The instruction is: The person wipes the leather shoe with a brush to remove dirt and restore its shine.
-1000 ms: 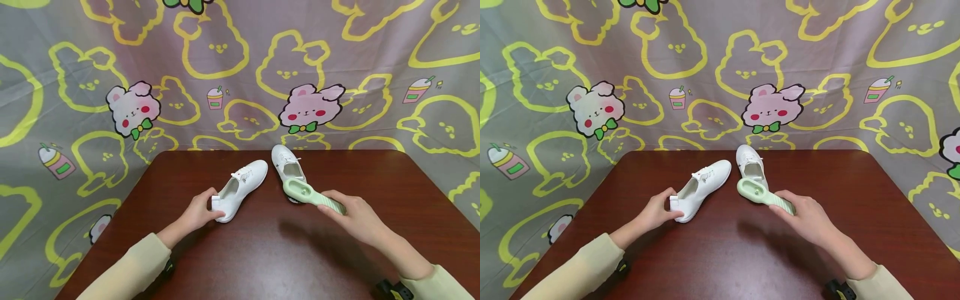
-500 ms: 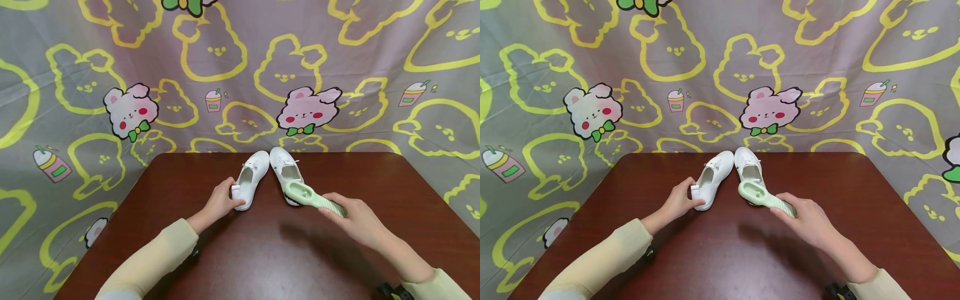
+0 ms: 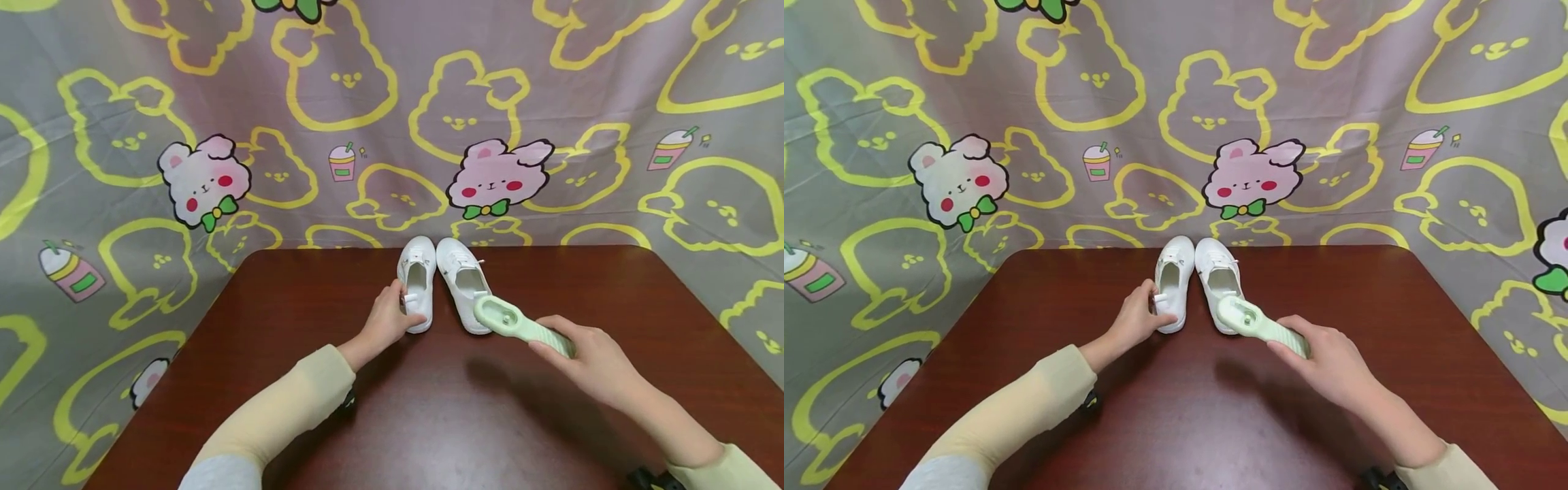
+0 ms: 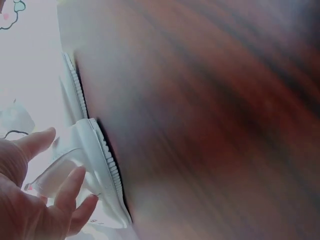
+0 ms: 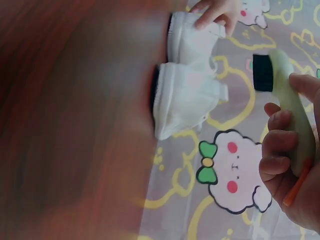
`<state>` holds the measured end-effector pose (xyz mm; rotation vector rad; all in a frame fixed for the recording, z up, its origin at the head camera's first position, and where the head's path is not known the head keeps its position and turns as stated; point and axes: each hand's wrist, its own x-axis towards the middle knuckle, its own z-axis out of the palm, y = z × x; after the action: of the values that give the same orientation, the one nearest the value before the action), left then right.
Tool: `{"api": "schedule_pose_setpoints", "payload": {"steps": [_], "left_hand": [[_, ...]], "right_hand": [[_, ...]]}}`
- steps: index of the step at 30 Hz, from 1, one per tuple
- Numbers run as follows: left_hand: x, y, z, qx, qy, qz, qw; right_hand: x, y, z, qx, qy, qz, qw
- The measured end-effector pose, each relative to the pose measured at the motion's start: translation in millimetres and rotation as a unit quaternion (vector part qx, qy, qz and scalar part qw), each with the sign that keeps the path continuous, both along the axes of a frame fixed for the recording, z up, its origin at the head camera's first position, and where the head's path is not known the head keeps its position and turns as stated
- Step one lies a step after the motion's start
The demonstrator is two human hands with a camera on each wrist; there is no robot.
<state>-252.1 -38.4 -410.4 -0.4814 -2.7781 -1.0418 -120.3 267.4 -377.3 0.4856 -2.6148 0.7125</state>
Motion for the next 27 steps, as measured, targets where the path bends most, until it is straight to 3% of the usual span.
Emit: {"api": "schedule_pose_setpoints", "payload": {"steps": [7,11,15,19,23,27], "left_hand": [[4.6,8.9,3.9,0.008,-0.010,-0.027,0.9996],[6.2,7.2,4.8,0.018,-0.008,-0.034,0.9992],[7.5,-1.1,6.4,0.037,0.011,-0.046,0.9982],[9.6,-11.4,8.7,0.073,0.037,-0.087,0.9929],[14.3,-23.0,14.5,0.122,0.023,-0.125,0.9844],[21.0,-38.8,21.7,0.139,0.000,-0.142,0.9800]], "right_hand": [[0.0,18.5,-4.7,0.005,0.014,-0.011,0.9998],[-3.2,28.1,-6.0,-0.006,-0.012,-0.007,0.9999],[-8.1,36.2,-4.1,-0.004,-0.061,-0.026,0.9978],[-15.0,44.0,-3.4,0.009,-0.086,-0.056,0.9947],[-22.4,50.9,-4.2,0.006,-0.104,-0.076,0.9917],[-29.4,56.0,-7.4,0.010,-0.097,-0.100,0.9902]]}}
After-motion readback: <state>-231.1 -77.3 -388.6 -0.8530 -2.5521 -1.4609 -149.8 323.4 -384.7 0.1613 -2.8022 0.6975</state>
